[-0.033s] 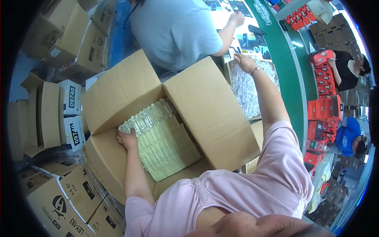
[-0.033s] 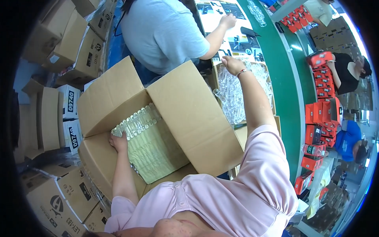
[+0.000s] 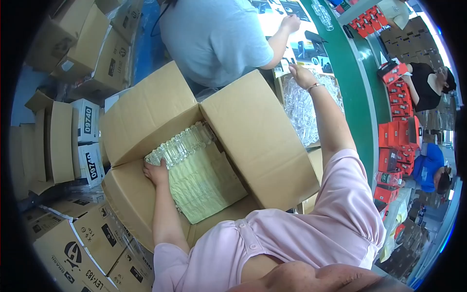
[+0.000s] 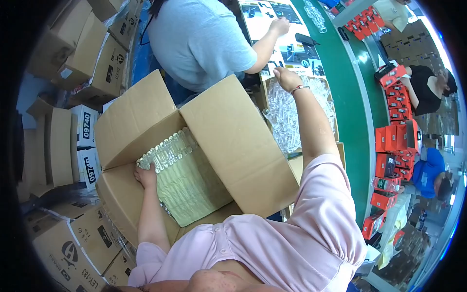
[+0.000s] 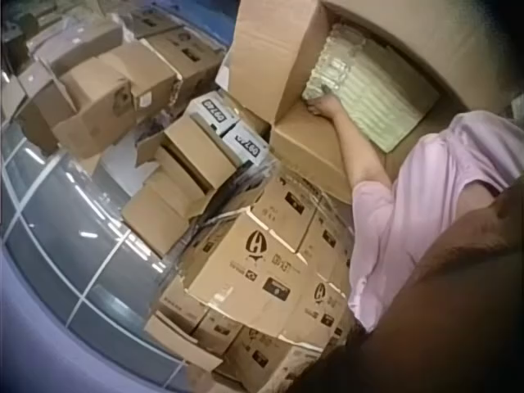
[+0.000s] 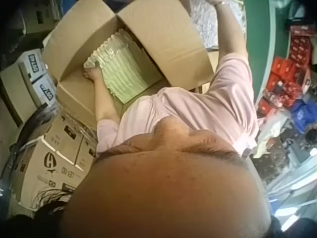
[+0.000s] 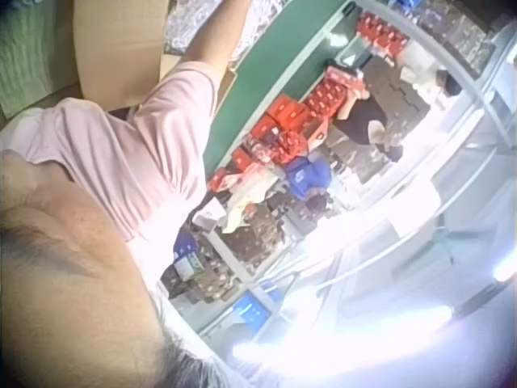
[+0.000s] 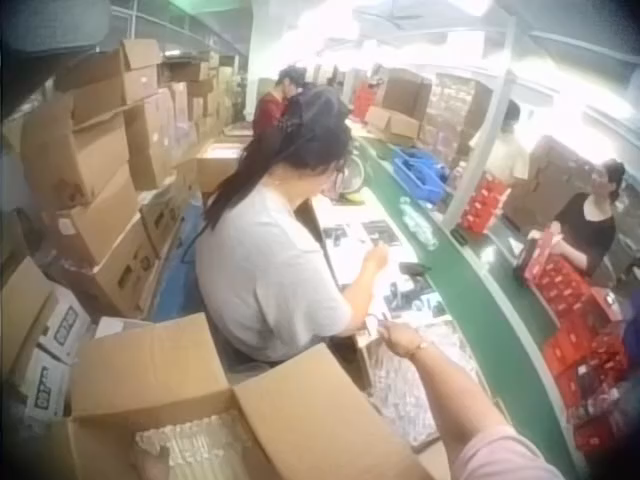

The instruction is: Packing glass vials into cardboard boxes with protective padding.

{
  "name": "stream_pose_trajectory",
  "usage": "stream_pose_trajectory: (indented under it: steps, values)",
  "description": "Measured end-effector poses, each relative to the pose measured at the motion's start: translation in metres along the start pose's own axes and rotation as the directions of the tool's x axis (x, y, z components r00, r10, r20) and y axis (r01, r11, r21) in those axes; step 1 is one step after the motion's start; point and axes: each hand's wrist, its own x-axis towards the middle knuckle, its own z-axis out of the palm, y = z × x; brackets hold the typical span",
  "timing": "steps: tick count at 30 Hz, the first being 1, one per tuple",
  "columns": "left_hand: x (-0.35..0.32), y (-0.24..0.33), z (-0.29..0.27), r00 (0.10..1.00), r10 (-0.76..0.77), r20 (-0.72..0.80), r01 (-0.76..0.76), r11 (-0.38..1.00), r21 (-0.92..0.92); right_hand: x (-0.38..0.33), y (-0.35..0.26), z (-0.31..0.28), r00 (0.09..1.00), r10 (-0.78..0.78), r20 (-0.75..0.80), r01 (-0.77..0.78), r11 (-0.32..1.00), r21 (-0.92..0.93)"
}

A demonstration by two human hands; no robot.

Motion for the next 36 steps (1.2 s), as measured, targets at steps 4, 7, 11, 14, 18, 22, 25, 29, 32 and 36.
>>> stream_pose_trajectory:
  steps: [4, 7, 11, 14, 18, 22, 25, 29, 32, 36]
  values:
    - [0.0, 0.012, -0.009, 0.991, 0.056, 0.125, -0.049, 0.997, -0.061, -0.012, 0.008, -0.022, 0.995, -0.051, -0.081, 0.045, 0.996, -0.075]
    - [0.006, -0.012, -0.006, 0.978, 0.118, 0.17, -0.101, 0.989, -0.107, -0.04, -0.021, -0.032, 0.954, -0.163, -0.252, 0.188, 0.979, 0.079]
    - [0.0, -0.005, -0.014, 0.979, 0.017, 0.204, -0.006, 0.998, -0.058, -0.109, -0.071, -0.027, 0.856, -0.498, -0.137, 0.482, 0.866, -0.133]
    - [0.004, -0.004, -0.008, 0.982, 0.072, 0.172, -0.061, 0.996, -0.069, -0.145, -0.07, 0.0, 0.714, -0.7, 0.024, 0.653, 0.652, -0.385]
    - [0.01, 0.005, -0.001, 0.955, 0.243, 0.171, -0.251, 0.968, 0.028, -0.153, -0.054, 0.016, 0.865, -0.502, -0.02, 0.441, 0.778, -0.447]
    - [0.028, -0.041, 0.019, 0.938, 0.277, 0.21, -0.237, 0.952, -0.194, -0.155, -0.06, 0.016, 0.833, -0.545, -0.096, 0.456, 0.774, -0.439]
    - [0.014, -0.01, 0.01, 0.955, 0.207, 0.211, -0.133, 0.94, -0.315, -0.162, -0.047, 0.019, 0.849, -0.509, -0.143, 0.414, 0.808, -0.42]
    - [0.012, 0.01, 0.009, 0.969, 0.109, 0.221, -0.071, 0.982, -0.175, -0.167, -0.042, 0.026, 0.843, -0.521, -0.134, 0.433, 0.805, -0.405]
    - [0.04, -0.033, 0.036, 0.918, 0.36, 0.166, -0.284, 0.89, -0.355, -0.166, -0.049, 0.034, 0.827, -0.543, -0.145, 0.405, 0.754, -0.517]
    - [0.045, -0.048, 0.053, 0.933, 0.281, 0.227, -0.124, 0.838, -0.531, -0.167, -0.054, 0.029, 0.856, -0.517, 0.003, 0.424, 0.698, -0.577]
